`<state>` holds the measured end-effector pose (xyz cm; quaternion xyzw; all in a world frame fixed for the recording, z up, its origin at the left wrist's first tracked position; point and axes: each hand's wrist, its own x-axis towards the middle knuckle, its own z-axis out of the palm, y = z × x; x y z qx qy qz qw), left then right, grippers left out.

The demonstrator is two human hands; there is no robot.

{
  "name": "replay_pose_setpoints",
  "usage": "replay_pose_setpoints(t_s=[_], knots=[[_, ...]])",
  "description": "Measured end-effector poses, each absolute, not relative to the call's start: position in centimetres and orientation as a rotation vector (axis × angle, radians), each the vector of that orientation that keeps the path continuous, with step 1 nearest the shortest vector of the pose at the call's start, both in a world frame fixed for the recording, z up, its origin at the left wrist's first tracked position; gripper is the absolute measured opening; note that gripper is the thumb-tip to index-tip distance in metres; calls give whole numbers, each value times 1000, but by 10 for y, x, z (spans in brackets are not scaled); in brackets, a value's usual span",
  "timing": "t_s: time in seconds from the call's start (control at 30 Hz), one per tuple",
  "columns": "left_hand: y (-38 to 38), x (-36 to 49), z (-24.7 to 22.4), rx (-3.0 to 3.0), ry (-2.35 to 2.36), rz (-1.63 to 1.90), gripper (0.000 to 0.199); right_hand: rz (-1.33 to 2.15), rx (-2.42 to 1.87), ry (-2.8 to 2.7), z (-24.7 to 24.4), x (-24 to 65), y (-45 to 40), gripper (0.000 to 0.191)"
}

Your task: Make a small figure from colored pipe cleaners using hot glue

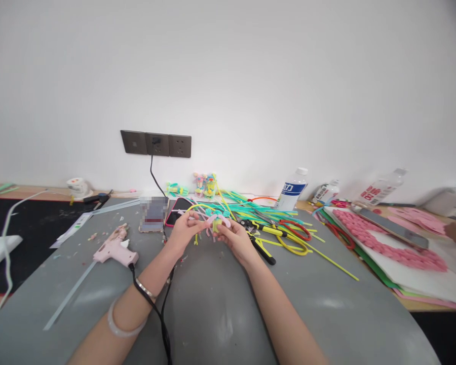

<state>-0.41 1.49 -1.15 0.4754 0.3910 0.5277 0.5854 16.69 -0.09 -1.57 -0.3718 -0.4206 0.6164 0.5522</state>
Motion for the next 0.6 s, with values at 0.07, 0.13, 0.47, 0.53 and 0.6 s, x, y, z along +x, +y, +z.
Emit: replay_pose_setpoints(t_s=[0.07, 0.13, 0.47, 0.53, 0.6], knots=[[16, -4, -13, 1112, 918, 1232, 43, 1460, -877, -999, -16, 167, -1, 37], [16, -5, -13, 1117, 926, 1232, 43, 1463, -874, -1004, -16, 168, -1, 36], [13, -4, -6, 1113, 927, 1232, 47, 1459, -872, -1016, -18, 169, 0, 37], [13, -4, -6, 1108, 911, 1233, 47, 1462, -873, -1020, -17, 169, 0, 37], [13, -4, -7, 1107, 896, 1234, 46, 1460, -874, -1026, -17, 170, 0, 36]])
